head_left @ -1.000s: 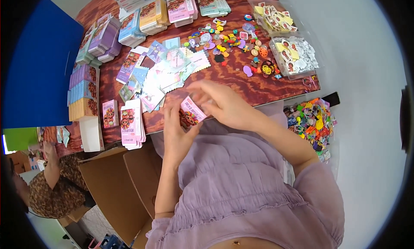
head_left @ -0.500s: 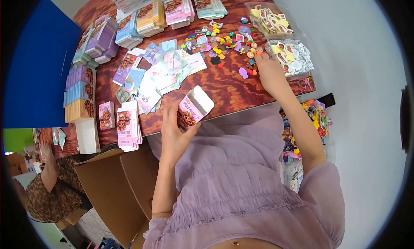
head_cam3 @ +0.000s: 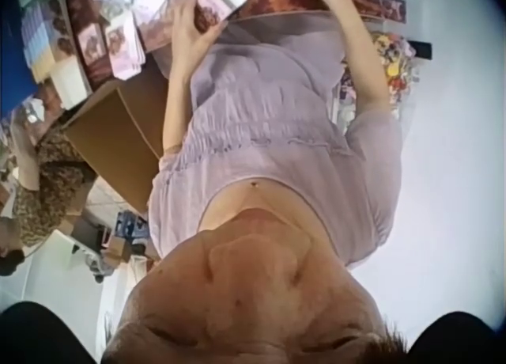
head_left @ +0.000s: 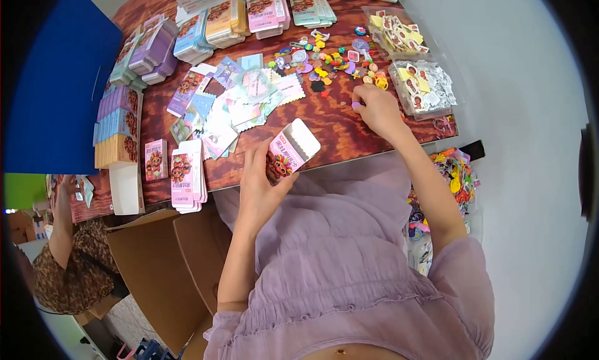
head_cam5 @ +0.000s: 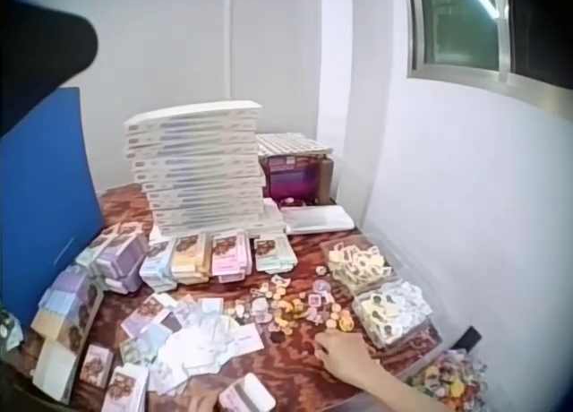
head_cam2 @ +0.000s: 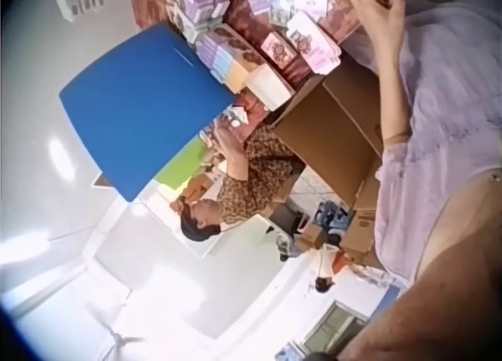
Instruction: The recorder is sorting and arranging small colorful plastic items and small packages on a wooden-patterned table.
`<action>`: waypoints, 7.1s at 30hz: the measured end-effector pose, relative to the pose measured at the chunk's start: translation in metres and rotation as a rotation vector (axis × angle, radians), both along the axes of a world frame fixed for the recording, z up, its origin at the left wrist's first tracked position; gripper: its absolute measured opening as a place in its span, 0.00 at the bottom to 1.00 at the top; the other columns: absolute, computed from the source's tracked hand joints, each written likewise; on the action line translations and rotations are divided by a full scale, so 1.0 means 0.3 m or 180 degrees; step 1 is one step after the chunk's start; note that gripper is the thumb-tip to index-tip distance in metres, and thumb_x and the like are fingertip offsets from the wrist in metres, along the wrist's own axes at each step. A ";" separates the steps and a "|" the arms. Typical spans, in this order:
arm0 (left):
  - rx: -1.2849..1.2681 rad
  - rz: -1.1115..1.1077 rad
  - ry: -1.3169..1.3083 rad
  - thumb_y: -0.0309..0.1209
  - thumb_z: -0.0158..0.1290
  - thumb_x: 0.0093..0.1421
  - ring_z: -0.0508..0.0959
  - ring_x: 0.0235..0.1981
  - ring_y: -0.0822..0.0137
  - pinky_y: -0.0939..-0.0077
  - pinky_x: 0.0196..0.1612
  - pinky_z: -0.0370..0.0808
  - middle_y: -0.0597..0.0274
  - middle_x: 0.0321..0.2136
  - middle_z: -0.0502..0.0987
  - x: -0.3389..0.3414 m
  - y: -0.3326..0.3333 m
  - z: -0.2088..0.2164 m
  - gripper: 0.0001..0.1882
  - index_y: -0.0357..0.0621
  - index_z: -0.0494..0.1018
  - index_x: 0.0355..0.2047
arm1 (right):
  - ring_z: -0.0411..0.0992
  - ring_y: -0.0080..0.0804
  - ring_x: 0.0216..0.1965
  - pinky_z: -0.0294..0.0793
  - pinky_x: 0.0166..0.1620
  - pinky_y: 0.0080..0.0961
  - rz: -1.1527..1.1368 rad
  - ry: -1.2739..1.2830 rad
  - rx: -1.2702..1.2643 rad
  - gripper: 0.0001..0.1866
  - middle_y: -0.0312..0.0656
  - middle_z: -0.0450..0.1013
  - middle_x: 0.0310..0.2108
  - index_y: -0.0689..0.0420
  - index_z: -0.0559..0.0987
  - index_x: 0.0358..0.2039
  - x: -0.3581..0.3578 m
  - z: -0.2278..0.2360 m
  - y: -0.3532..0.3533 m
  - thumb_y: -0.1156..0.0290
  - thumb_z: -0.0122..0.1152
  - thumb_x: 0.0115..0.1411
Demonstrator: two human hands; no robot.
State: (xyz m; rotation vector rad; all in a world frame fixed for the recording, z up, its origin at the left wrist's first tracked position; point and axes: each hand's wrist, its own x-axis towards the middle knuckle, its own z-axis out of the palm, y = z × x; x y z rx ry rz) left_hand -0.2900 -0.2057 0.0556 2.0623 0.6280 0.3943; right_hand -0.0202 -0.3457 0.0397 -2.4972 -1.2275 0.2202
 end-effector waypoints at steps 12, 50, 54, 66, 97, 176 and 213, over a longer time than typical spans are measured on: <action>0.0183 0.0104 -0.0102 0.27 0.67 0.44 0.75 0.44 0.53 0.65 0.47 0.73 0.51 0.45 0.71 0.026 -0.031 0.019 0.33 0.35 0.68 0.52 | 0.72 0.14 0.24 0.70 0.24 0.11 0.0327 0.3568 0.1555 0.06 0.36 0.77 0.29 0.59 0.76 0.39 -0.243 0.237 0.084 0.75 0.61 0.61; 0.0516 -0.0091 -0.0012 0.23 0.66 0.44 0.74 0.44 0.60 0.69 0.46 0.73 0.55 0.45 0.68 0.070 -0.041 -0.003 0.35 0.37 0.66 0.54 | 0.75 0.32 0.28 0.72 0.32 0.28 -0.1471 0.0591 0.1215 0.07 0.42 0.77 0.28 0.61 0.79 0.31 0.082 0.150 -0.206 0.71 0.61 0.57; 0.0306 -0.0216 0.0158 0.25 0.67 0.45 0.73 0.49 0.51 0.62 0.50 0.72 0.50 0.48 0.69 0.113 -0.061 0.002 0.37 0.38 0.65 0.56 | 0.75 0.36 0.30 0.72 0.35 0.31 -0.1510 -0.0091 0.1009 0.10 0.42 0.74 0.27 0.58 0.78 0.30 0.234 0.081 -0.285 0.67 0.67 0.51; 0.0128 -0.0275 0.0266 0.25 0.67 0.45 0.74 0.48 0.53 0.63 0.50 0.72 0.52 0.47 0.69 0.167 -0.043 0.032 0.35 0.39 0.66 0.54 | 0.67 0.14 0.18 0.60 0.20 0.14 -0.1462 0.2096 0.2150 0.13 0.30 0.72 0.22 0.62 0.81 0.44 0.375 0.098 -0.404 0.73 0.59 0.60; 0.0023 -0.0271 0.0194 0.25 0.66 0.46 0.73 0.49 0.54 0.65 0.50 0.72 0.52 0.47 0.69 0.198 -0.016 0.039 0.36 0.37 0.66 0.55 | 0.61 0.13 0.17 0.56 0.20 0.15 -0.1778 0.2163 0.1456 0.06 0.27 0.67 0.18 0.55 0.76 0.26 0.436 0.168 -0.503 0.74 0.66 0.53; -0.1824 -0.0024 -0.0767 0.19 0.60 0.59 0.81 0.40 0.71 0.79 0.41 0.80 0.56 0.42 0.77 0.100 -0.040 0.013 0.25 0.35 0.64 0.54 | 0.71 0.19 0.45 0.71 0.47 0.19 0.0113 0.2817 0.2405 0.09 0.39 0.73 0.41 0.65 0.75 0.45 -0.363 0.106 0.003 0.80 0.53 0.65; -0.0146 -0.0015 -0.0719 0.21 0.47 0.65 0.77 0.37 0.53 0.67 0.40 0.74 0.51 0.36 0.75 0.073 -0.061 -0.001 0.12 0.41 0.74 0.47 | 0.73 0.27 0.43 0.72 0.44 0.20 0.0817 0.2796 0.1772 0.12 0.42 0.74 0.41 0.66 0.80 0.44 -0.336 0.087 -0.005 0.81 0.58 0.59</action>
